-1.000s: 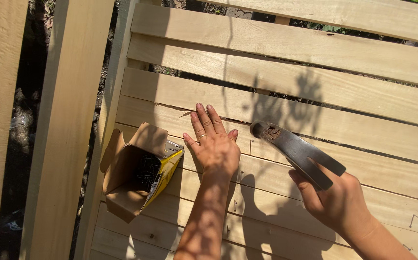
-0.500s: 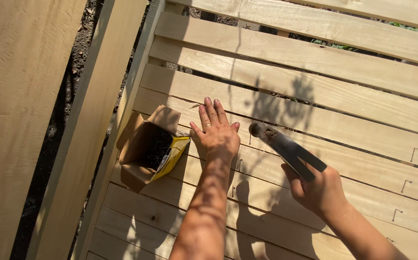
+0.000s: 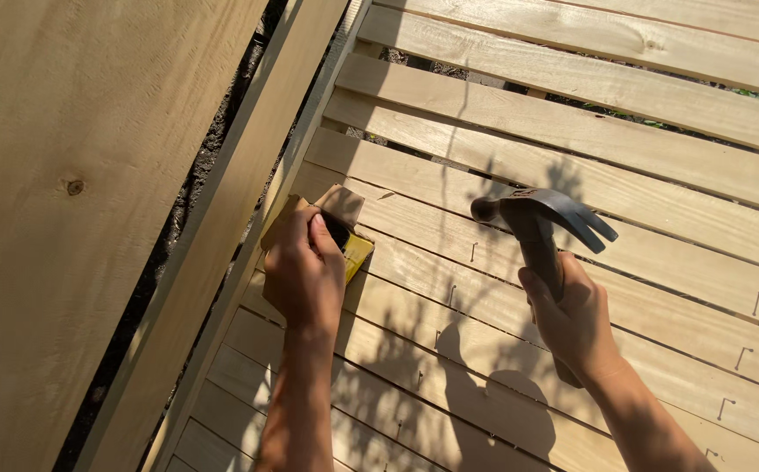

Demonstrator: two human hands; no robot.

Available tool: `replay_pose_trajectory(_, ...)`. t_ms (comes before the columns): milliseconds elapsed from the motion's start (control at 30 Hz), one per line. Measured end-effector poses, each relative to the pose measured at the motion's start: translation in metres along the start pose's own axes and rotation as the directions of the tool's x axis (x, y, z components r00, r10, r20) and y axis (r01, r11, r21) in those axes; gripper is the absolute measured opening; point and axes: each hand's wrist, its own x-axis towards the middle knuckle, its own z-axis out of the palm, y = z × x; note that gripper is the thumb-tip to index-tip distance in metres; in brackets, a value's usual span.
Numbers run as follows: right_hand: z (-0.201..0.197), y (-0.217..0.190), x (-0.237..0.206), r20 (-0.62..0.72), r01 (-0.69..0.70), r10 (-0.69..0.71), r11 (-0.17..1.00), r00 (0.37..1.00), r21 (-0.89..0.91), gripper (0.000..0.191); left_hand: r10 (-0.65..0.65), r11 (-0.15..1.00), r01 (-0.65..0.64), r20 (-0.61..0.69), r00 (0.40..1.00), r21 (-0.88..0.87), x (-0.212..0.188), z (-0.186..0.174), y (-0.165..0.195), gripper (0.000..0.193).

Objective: The person hammers nails into wooden slats of an outdoor wooden frame structure, taking nails one at a time from a cardboard nail box and driving them into the planks with a claw hammer, working along different sections of the frame.

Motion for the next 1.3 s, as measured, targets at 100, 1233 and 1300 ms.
replay_pose_trajectory(100, 0.008, -0.007, 0.006, 0.033, 0.015, -0.021, 0.987, 0.999, 0.161, 0.022, -0.157, 0.979, 0.092, 0.392, 0.907, 0.180, 0.036, -0.028, -0.044, 0.017)
replay_pose_trajectory(1233, -0.021, 0.044, 0.024, -0.038, -0.166, 0.247, 0.748, 0.968, 0.643, 0.028, -0.251, 0.875, 0.427, 0.540, 0.803, -0.228, -0.008, 0.095, 0.071, 0.019)
replay_pose_trajectory(1300, -0.037, 0.042, 0.026, -0.028, -0.205, 0.266, 0.804, 0.964, 0.559, 0.027, -0.073, 0.878, 0.318, 0.555, 0.829, -0.359, -0.004, 0.119, 0.071, 0.027)
